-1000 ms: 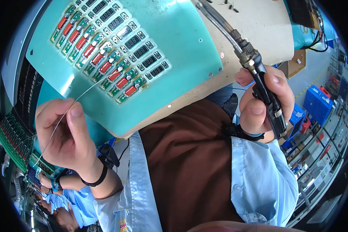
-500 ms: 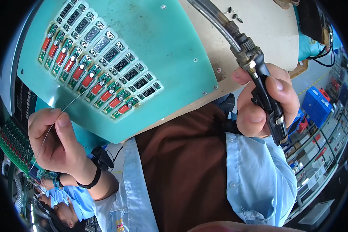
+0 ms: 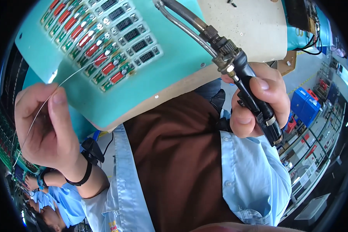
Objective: The person opens a fixture, places a circuit board inside, and closes the lid before opening it again to remove the board. They then use a soldering iron and solder wire to solder components onto the board.
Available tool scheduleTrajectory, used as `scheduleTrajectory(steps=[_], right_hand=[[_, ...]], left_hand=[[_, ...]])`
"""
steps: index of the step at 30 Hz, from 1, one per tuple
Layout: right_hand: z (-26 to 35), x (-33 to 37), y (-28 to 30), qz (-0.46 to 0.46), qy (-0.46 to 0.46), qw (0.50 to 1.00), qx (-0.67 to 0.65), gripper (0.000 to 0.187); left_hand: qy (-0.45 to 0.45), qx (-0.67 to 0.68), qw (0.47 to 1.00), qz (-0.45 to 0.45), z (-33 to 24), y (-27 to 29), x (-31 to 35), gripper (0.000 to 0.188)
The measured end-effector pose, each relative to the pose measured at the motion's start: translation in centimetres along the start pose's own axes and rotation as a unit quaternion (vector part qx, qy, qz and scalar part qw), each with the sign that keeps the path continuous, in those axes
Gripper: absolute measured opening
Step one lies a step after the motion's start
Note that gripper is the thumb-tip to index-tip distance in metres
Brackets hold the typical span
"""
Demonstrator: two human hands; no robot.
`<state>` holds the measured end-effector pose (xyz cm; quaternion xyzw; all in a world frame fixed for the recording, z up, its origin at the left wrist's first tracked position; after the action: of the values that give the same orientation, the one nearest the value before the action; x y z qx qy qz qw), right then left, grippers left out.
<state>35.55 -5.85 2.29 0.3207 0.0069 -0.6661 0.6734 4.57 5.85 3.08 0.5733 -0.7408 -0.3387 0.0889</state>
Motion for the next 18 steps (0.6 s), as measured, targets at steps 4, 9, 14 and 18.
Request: scheduleTrajectory(steps=[4, 9, 14, 18], right_hand=[[1.5, 0.4, -1.7, -0.038, -0.007, 0.999, -0.021, 0.043], [2.4, 0.5, -3.3, -0.043, 0.042, 0.998, 0.007, 0.036], [3.6, 0.7, -3.9, -0.016, 0.007, 1.0, 0.016, 0.037], [3.8, 0.5, -3.8, 0.026, -0.037, 0.998, 0.032, 0.037]], left_hand=[[0.001, 0.024, 0.999, -0.027, -0.2, -1.2, 0.1, 0.012], [-0.003, -0.022, 0.999, 0.039, 0.3, -0.4, 0.5, 0.011], [-0.026, -0.035, 0.999, 0.031, 0.5, -0.6, 0.5, 0.01], [-0.033, -0.055, 0.998, 0.027, 0.4, -1.1, 0.5, 0.009]])
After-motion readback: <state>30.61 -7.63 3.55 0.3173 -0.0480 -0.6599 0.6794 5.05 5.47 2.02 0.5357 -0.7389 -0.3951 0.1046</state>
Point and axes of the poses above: each hand's wrist, its own x-axis away from the middle knuckle, its own y-axis out of the back of the hand, z = x × y, the point moved 2 cm from there along -x, towards the middle knuckle, and after that the axes turned 4 degrees about -x, right-handed, at the moved point
